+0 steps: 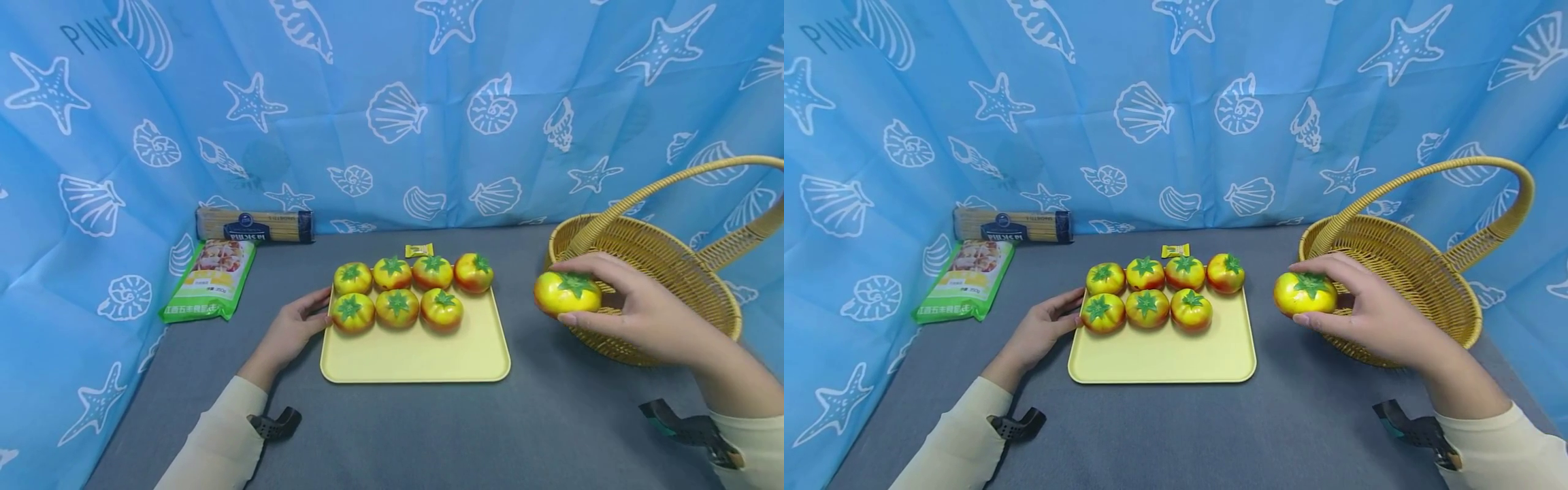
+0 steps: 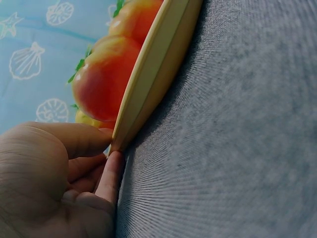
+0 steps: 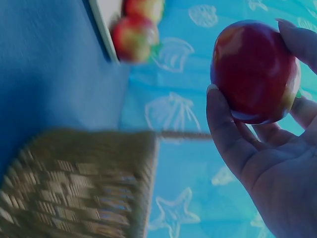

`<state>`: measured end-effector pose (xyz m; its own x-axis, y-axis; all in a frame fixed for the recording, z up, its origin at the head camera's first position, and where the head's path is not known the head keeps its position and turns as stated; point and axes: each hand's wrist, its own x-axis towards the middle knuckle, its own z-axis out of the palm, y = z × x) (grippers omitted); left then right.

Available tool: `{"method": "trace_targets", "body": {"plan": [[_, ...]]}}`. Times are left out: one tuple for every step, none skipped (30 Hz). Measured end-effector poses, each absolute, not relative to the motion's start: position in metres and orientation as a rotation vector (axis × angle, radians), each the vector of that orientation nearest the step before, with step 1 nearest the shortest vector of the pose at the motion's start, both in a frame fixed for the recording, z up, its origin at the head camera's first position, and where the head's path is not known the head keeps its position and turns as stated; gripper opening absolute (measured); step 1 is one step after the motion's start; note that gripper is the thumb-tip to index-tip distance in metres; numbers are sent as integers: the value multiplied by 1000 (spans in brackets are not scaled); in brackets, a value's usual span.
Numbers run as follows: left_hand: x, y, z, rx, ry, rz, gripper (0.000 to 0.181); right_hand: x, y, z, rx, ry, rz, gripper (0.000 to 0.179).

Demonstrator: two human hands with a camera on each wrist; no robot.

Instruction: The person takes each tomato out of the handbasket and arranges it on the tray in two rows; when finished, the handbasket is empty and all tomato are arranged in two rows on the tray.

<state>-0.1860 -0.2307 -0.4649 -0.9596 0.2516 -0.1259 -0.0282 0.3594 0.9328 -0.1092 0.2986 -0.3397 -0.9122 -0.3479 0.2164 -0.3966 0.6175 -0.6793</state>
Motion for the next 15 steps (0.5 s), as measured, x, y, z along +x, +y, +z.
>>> {"method": "trace_targets", "body": {"plan": [[-186, -231, -465, 198, 2376, 1636, 67, -110, 295, -343, 659, -2772, 1187, 63], [-186, -231, -466, 195, 2377, 1636, 66, -112, 290, -346, 676, -2771, 1183, 62], [-186, -231, -466, 193, 2376, 1635, 67, -113, 287, -349, 713, -2763, 1177, 61], [-186, -231, -466, 189, 2377, 1635, 67, -114, 282, -353, 740, -2756, 1165, 60], [-186, -231, -466, 186, 2379, 1634, 67, -115, 278, -356, 753, -2752, 1152, 60], [-186, -231, -467, 185, 2380, 1632, 67, -116, 274, -359, 763, -2745, 1142, 59], [-186, -231, -467, 184, 2383, 1629, 67, -117, 269, -362, 771, -2743, 1119, 58], [-186, -231, -467, 185, 2386, 1628, 67, -118, 265, -365, 778, -2740, 1098, 57], [-186, -231, -467, 187, 2387, 1627, 67, -118, 261, -368, 781, -2743, 1089, 56], [-186, -230, -466, 186, 2387, 1630, 67, -119, 256, -370, 776, -2754, 1081, 55], [-186, -230, -466, 188, 2388, 1631, 67, -119, 253, -373, 781, -2760, 1080, 54], [-186, -230, -466, 190, 2390, 1632, 67, -120, 249, -375, 779, -2770, 1076, 53], [-186, -230, -466, 192, 2391, 1633, 67, -121, 246, -378, 775, -2783, 1073, 53], [-186, -230, -466, 194, 2392, 1634, 67, -122, 243, -380, 774, -2793, 1078, 52], [-186, -230, -465, 195, 2390, 1637, 67, -123, 241, -382, 772, -2804, 1078, 52]]}}
